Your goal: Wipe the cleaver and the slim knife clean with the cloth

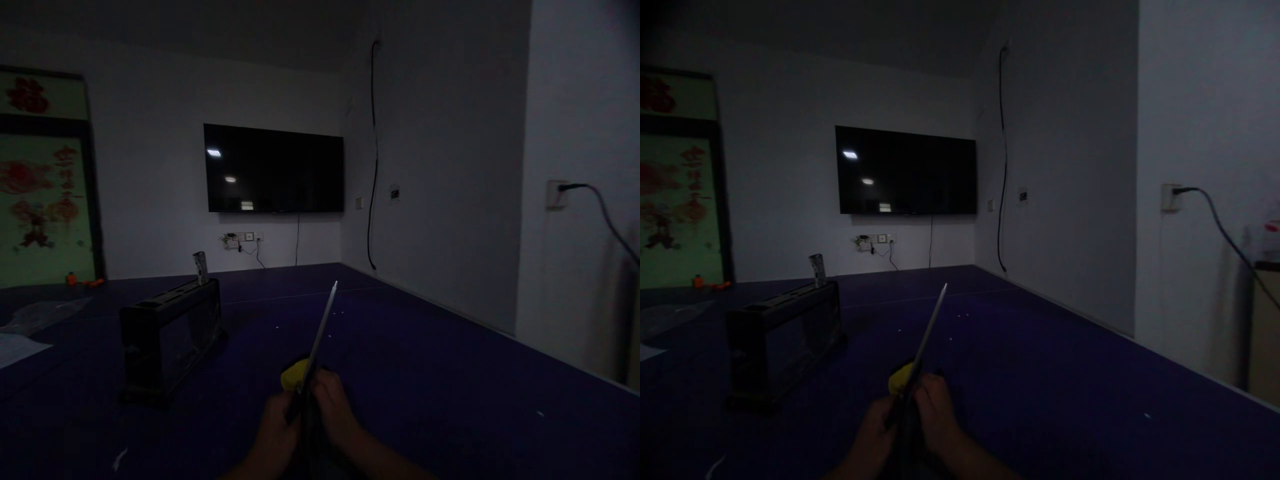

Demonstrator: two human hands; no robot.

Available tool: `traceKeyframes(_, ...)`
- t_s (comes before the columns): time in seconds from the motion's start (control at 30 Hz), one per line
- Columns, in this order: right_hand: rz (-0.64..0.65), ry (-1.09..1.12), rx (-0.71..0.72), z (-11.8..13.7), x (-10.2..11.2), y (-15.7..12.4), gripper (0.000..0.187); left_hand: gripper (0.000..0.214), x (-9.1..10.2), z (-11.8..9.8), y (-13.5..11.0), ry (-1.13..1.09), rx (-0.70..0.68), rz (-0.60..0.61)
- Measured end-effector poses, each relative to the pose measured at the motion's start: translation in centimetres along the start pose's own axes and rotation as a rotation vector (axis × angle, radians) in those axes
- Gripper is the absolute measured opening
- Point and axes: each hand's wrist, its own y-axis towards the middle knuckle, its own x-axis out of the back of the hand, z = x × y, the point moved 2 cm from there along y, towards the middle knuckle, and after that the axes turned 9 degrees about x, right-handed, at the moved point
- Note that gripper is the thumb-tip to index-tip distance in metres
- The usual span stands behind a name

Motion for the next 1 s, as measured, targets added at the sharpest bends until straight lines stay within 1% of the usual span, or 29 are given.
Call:
traceKeyframes(0.17, 0.023, -0.031, 0.017, -0.2, -0.2, -0.1, 0.037, 0.047, 0.0, 0.2, 0.1, -0.026, 0.045, -0.006)
traceKeyframes(0.3, 0.025, -0.025, -0.014, 0.7, 0.0, 0.4, 0.04, 0.05, 0.0, 0.4, 0.1, -0.05, 0.068, -0.031)
traceKeyframes(0.4, 0.1, 0.028, 0.019, 1.6, 0.2, 0.9, 0.043, 0.051, 0.2, 0.5, 0.2, -0.057, 0.051, -0.061)
traceKeyframes(0.5, 0.183, 0.06, 0.058, 2.0, 0.1, 1.1, 0.042, 0.05, 0.5, 0.6, 0.3, -0.063, 0.023, -0.092)
traceKeyframes(0.6, 0.184, -0.016, 0.063, 1.7, 0.0, 0.9, 0.038, 0.047, 0.7, 0.7, 0.4, -0.072, 0.007, -0.1)
traceKeyframes(0.73, 0.167, -0.143, 0.071, 1.3, -0.1, 0.5, 0.036, 0.045, 1.0, 0.5, 0.3, -0.061, -0.004, -0.191)
traceKeyframes(0.9, 0.268, -0.234, 0.175, 1.7, -0.2, 0.5, 0.032, 0.045, 1.5, 0.0, -0.2, -0.062, -0.038, -0.312)
traceKeyframes(1.0, 0.32, -0.245, 0.21, 2.0, -0.3, 0.6, 0.03, 0.041, 1.8, 0.0, -0.6, -0.059, -0.049, -0.336)
